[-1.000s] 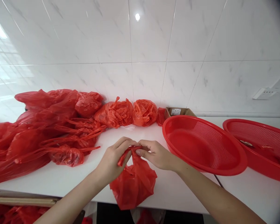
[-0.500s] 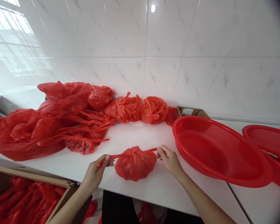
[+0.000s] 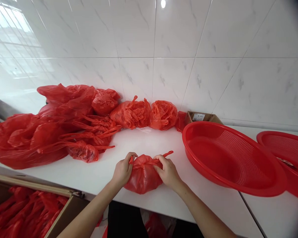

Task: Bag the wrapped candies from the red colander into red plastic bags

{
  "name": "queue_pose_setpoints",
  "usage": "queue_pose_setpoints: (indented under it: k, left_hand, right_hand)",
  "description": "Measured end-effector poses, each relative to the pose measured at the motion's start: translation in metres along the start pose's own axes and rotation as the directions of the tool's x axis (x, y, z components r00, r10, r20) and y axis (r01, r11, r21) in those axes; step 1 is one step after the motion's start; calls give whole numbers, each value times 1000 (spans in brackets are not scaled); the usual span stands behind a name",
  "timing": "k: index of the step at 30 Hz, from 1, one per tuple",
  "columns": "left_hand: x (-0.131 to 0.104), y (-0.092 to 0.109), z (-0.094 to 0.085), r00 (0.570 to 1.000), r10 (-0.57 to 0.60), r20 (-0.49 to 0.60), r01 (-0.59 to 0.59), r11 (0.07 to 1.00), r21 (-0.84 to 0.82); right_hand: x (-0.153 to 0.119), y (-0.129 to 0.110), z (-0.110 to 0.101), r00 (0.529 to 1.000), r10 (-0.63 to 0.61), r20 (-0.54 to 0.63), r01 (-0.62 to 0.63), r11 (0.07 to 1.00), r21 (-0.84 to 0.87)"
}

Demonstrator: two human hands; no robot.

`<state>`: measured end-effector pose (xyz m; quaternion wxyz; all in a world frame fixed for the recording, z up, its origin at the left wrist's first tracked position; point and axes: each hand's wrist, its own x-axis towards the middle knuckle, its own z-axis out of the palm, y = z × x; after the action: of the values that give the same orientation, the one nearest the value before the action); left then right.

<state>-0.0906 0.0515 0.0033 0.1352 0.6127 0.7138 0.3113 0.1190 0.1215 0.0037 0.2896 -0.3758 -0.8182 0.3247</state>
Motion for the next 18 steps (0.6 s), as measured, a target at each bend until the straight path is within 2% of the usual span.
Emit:
queue_pose_setpoints:
  k: [4,10,14,18]
  left_hand:
    - [18,-2,1,998,-52,18,50,995,83]
    - [52,-13,14,984,-157,85,131,959,250]
    - [68,-16,17,978,-170,121,121,934,335]
    - [71,-17,21,981,-135,139,71,917,392]
  right_hand:
    - [14,11,-6,999,12,52,-16,997,73]
    - [44,37,7,996,81,24,-80,996,-29]
    - [58,51,14,993,117,21,-115,992,-51]
    - [61,58,19,993,121,-3,-121,992,-39]
